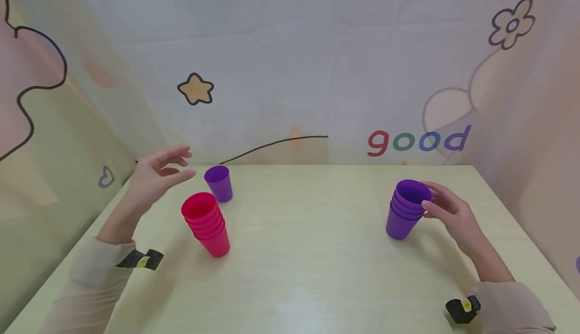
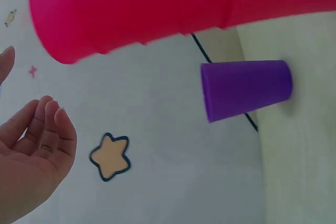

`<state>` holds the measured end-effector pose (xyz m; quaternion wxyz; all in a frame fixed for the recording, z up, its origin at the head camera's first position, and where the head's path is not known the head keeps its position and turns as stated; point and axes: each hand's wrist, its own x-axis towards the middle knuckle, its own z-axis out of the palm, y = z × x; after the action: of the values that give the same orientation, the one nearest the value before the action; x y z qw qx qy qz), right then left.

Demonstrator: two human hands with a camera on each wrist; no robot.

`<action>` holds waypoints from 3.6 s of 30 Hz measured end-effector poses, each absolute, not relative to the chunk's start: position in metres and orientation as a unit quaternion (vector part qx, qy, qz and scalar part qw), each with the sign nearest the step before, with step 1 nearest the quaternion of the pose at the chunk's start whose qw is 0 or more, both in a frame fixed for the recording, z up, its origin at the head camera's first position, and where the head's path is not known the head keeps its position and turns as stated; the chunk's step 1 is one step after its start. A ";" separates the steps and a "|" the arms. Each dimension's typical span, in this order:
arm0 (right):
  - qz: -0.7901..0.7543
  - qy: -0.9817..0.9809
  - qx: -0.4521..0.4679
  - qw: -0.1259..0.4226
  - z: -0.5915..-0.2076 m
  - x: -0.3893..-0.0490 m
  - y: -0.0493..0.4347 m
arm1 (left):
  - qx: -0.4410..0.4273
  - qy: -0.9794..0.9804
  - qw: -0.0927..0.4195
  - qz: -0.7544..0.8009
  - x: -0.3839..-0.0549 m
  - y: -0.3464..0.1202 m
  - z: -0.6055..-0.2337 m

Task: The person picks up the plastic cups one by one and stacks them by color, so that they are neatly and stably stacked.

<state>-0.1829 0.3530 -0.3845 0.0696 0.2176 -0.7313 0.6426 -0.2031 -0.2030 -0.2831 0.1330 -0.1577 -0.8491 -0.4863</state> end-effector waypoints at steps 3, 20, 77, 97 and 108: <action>0.639 -0.735 0.217 0.071 -0.384 -0.181 0.353 | -0.141 -0.857 0.110 -0.483 -0.219 -0.213 -0.298; 0.647 -0.725 0.226 0.069 -0.386 -0.183 0.358 | -0.206 -0.903 -0.054 -0.374 -0.299 -0.247 -0.326; 0.625 -0.751 0.200 0.069 -0.383 -0.182 0.358 | -0.234 -0.908 -0.012 -0.347 -0.292 -0.198 -0.255; 0.638 -0.738 0.208 0.064 -0.384 -0.181 0.362 | -0.305 -0.894 -0.036 -0.326 -0.273 -0.130 -0.213; 0.624 -0.755 0.191 0.068 -0.382 -0.180 0.361 | -0.346 -0.881 -0.058 -0.317 -0.273 -0.085 -0.202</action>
<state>-0.1796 0.3607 -0.3820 0.0679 0.1913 -0.7548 0.6238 -0.2728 -0.0852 -0.2021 -0.0582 -0.3459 -0.8810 -0.3174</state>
